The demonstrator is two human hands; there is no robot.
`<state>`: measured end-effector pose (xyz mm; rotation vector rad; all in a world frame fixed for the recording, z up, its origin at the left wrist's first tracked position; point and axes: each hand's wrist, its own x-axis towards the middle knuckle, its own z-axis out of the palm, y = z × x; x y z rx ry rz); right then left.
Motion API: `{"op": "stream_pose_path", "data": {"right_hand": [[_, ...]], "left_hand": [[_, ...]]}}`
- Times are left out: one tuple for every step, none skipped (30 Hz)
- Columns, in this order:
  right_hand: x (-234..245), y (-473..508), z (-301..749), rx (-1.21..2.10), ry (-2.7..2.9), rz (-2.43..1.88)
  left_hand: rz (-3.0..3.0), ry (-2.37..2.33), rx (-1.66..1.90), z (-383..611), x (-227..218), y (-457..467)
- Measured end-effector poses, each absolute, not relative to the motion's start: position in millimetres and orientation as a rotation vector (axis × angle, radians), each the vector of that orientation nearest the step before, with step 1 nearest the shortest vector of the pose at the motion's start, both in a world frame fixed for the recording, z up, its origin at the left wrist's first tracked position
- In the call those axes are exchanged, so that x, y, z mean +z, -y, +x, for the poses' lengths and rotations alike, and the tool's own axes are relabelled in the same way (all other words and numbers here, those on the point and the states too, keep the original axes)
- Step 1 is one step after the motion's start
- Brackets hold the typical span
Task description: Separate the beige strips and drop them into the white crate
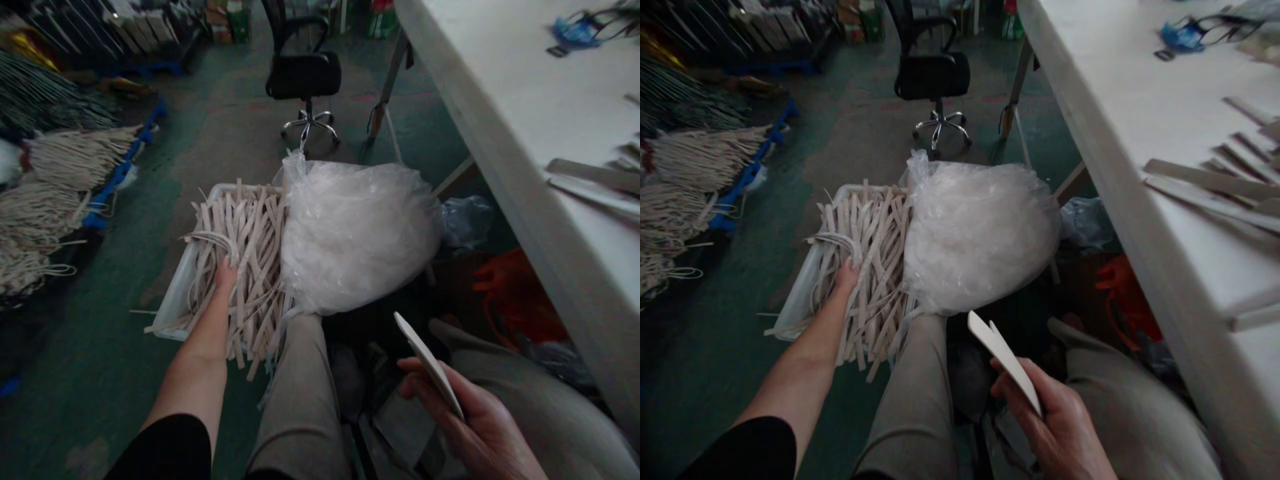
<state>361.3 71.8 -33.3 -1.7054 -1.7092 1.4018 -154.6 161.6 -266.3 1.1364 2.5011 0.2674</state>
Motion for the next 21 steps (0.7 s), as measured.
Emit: {"op": "stream_pose_path", "data": {"right_hand": [[-29.3, -71.7, 359.1, 1.416, 1.702, -1.722], [-25.0, -71.6, 356.9, 1.431, 1.693, -1.741], [-20.9, -71.5, 354.6, 1.448, 1.684, -1.756], [-17.2, -71.4, 352.5, 1.468, 1.673, -1.772], [-14.3, -71.2, 350.7, 1.486, 1.659, -1.786], [-12.4, -71.0, 349.2, 1.501, 1.642, -1.798], [-11.2, -70.8, 348.1, 1.510, 1.629, -1.805], [-10.4, -70.5, 347.5, 1.513, 1.619, -1.802], [-9.6, -70.2, 347.4, 1.514, 1.614, -1.793], [-8.7, -70.0, 347.6, 1.509, 1.615, -1.781], [-7.6, -69.9, 348.2, 1.497, 1.617, -1.769], [-6.7, -69.9, 348.9, 1.487, 1.623, -1.756], [-6.3, -70.1, 349.7, 1.477, 1.629, -1.742], [-6.9, -70.5, 350.4, 1.467, 1.633, -1.729], [-8.5, -71.1, 350.8, 1.466, 1.638, -1.707], [-10.7, -71.9, 350.8, 1.463, 1.643, -1.688], [-12.8, -72.5, 350.5, 1.467, 1.651, -1.667], [-14.4, -72.9, 350.0, 1.468, 1.657, -1.654], [-15.0, -72.8, 349.4, 1.472, 1.659, -1.651], [-14.8, -72.3, 348.9, 1.483, 1.656, -1.655], [-13.9, -71.3, 348.5, 1.497, 1.644, -1.664]], "left_hand": [[1.178, -2.489, 0.267, -145.9, -270.2, -163.1], [1.228, -2.457, 0.266, -137.7, -273.7, -163.5], [1.279, -2.411, 0.265, -130.6, -276.8, -162.8], [1.320, -2.361, 0.261, -125.1, -279.3, -161.0], [1.348, -2.313, 0.252, -121.5, -281.3, -158.7], [1.365, -2.274, 0.242, -119.9, -282.7, -156.2], [1.368, -2.246, 0.226, -120.0, -283.5, -154.1], [1.360, -2.230, 0.207, -121.4, -283.2, -152.6], [1.344, -2.225, 0.186, -123.4, -281.5, -152.2], [1.318, -2.229, 0.165, -125.3, -278.2, -152.7], [1.285, -2.238, 0.144, -126.5, -273.5, -154.3], [1.250, -2.256, 0.129, -126.5, -268.0, -156.8], [1.210, -2.278, 0.118, -124.9, -263.0, -160.0], [1.182, -2.306, 0.119, -121.7, -259.6, -163.8], [1.158, -2.354, 0.131, -116.9, -258.4, -167.7], [1.137, -2.407, 0.152, -110.8, -259.4, -171.1], [1.114, -2.458, 0.167, -103.6, -262.0, -173.1], [1.098, -2.501, 0.159, -95.8, -265.1, -172.9], [1.102, -2.523, 0.128, -88.3, -267.9, -170.2], [1.131, -2.521, 0.081, -82.1, -269.4, -164.8], [1.183, -2.499, 0.029, -78.3, -269.3, -157.5]]}}
